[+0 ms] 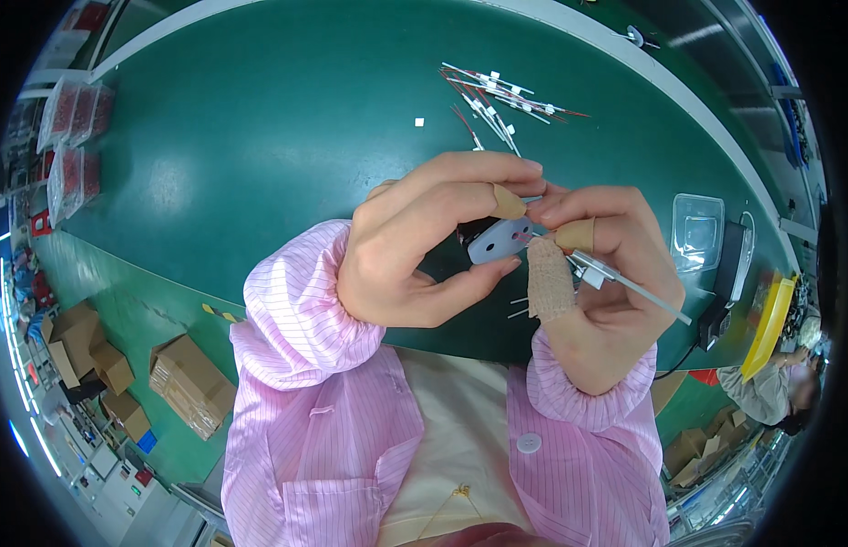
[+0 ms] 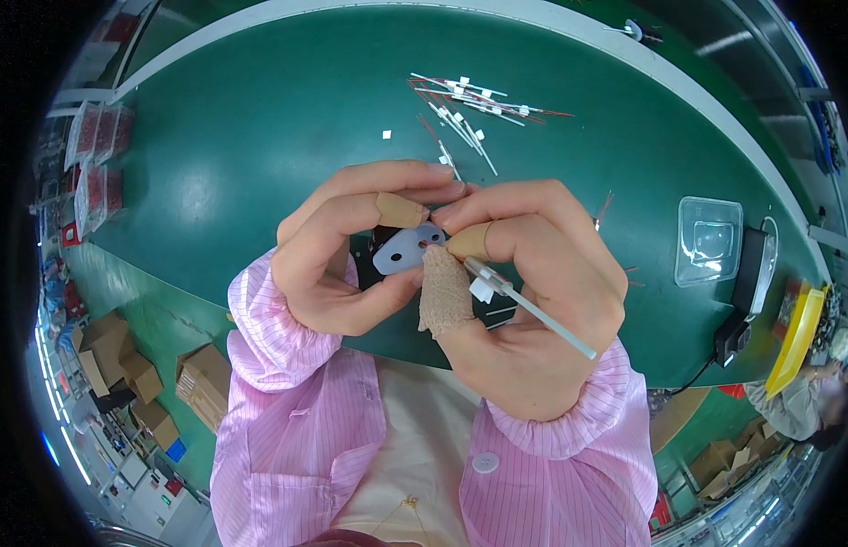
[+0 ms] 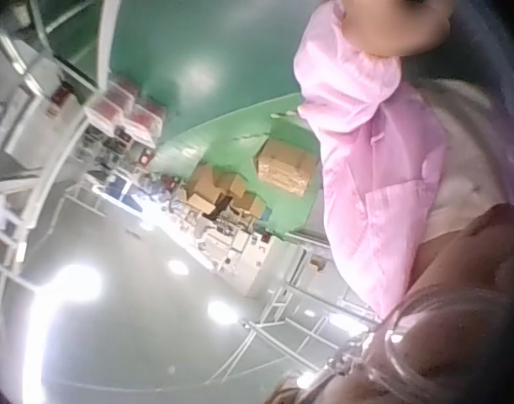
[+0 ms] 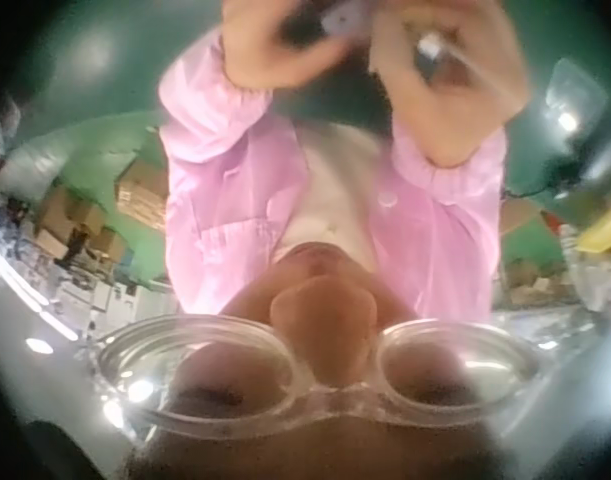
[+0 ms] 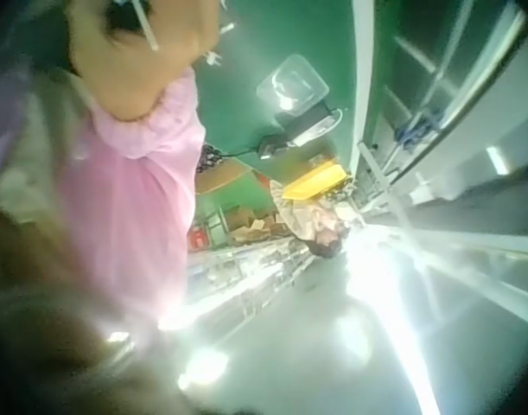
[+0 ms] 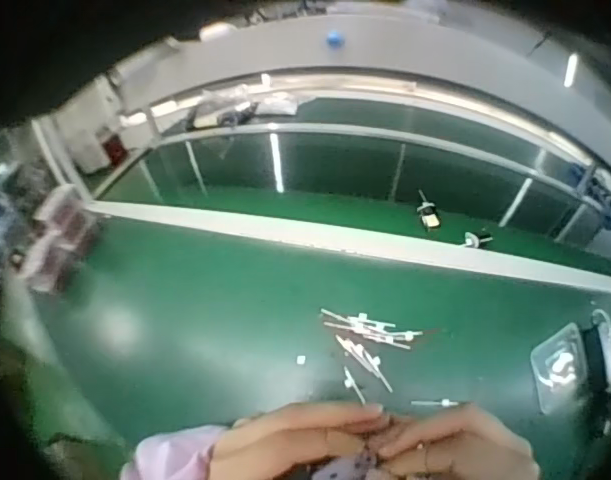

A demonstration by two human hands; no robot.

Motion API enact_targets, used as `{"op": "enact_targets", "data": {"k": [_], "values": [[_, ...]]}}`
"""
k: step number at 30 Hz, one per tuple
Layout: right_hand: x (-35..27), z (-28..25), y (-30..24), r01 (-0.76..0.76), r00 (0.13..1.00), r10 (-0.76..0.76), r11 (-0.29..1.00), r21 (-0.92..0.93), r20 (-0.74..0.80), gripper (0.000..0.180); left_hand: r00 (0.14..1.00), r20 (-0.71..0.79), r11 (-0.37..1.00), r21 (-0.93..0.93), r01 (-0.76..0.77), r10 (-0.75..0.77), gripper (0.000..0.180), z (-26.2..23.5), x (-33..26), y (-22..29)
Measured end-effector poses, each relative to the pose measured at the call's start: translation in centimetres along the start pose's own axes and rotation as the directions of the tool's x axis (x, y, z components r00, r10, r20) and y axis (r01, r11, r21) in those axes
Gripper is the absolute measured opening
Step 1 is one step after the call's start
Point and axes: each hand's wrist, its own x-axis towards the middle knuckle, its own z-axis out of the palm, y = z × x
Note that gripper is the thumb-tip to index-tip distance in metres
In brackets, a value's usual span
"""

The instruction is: The person inserts white plastic rods with red and white wires into small black rectangular electronic components. They pick up a component, align the rod, and push it into a hole on the component's side. The person repeats this process for multiple components, placing the finished items on the green workbench.

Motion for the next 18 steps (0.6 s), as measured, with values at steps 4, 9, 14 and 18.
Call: {"op": "enact_targets", "data": {"k": [4, 9, 14, 18], "values": [[0.1, -0.1, -0.1, 0.036, 0.999, -0.036, 0.999, -0.032, 0.024, 0.009, 1.000, -0.008, 1.000, 0.011, -0.013, 0.013, 0.039, -0.1, -0.1, 0.0], [0.2, -0.3, -0.1, 0.050, 0.998, -0.048, 0.998, -0.040, 0.046, 0.010, 0.999, -0.002, 0.999, 0.012, -0.045, 0.045, 0.039, -0.2, -0.1, -0.1], [0.1, -0.1, -0.2, 0.083, 0.995, -0.073, 0.983, -0.166, 0.065, 0.011, 0.998, 0.004, 0.992, 0.105, 0.065, -0.066, 0.039, -0.2, 0.2, 1.0], [0.3, 0.2, 0.8, 0.147, 0.989, -0.148, 0.966, -0.213, 0.014, 0.017, 0.994, 0.010, 0.966, 0.238, 0.104, -0.110, 0.039, 0.0, 0.5, 1.2]]}}
